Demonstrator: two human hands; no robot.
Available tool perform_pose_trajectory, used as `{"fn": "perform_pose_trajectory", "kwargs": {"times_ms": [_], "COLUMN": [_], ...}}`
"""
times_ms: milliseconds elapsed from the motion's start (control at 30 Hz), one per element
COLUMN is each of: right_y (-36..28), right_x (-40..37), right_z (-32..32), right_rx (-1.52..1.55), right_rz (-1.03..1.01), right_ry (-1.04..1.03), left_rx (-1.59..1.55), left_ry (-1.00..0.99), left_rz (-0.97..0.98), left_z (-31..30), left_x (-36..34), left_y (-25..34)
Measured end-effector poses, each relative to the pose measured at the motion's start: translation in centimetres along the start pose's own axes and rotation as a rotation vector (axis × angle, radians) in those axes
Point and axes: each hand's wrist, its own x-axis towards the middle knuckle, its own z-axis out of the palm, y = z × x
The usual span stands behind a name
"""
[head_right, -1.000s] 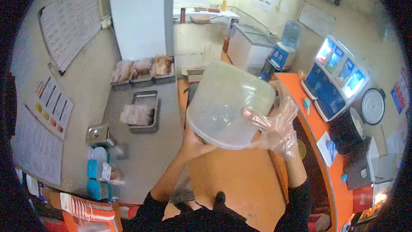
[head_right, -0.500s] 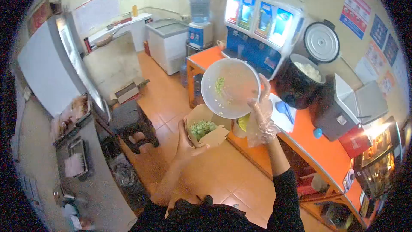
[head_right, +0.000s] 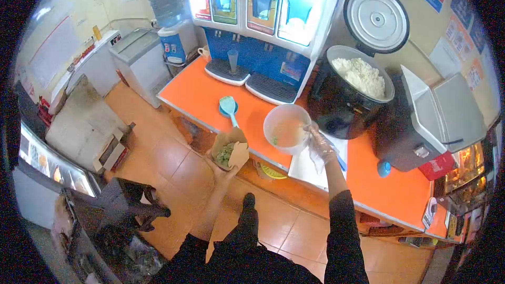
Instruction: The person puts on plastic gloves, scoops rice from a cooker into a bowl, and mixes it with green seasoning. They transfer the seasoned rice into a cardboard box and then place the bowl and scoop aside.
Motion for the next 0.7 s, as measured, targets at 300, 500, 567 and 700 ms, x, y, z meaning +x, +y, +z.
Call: {"fn": "perform_pose_trajectory", "kwargs": {"times_ms": [300,500,567,700], "right_y": [-2.5,-7.8,-3.9,4.4], "right_x": [12.4,11.1,13.9,18.6], "right_z": [-3.3,5.9,4.9,1.3], "right_rx": [-0.409,-1.585,-1.667,-1.824], "right_rz": [0.136,-0.426,-0.191,0.057], "right_ry": [-0.227,-0.100,-0.264,-0.403], "left_rx": [0.639,0.891,1.080,0.998], "left_ry": [-0.037,0.040,0.087,-0.120], "left_rz": [0.167,0.151,0.055,0.237], "left_z": [4.0,7.6,8.0,10.3], "left_x": [5.5,5.9,5.8,9.4], "left_y": [-9.0,-7.6,-6.9,-2.6]}}
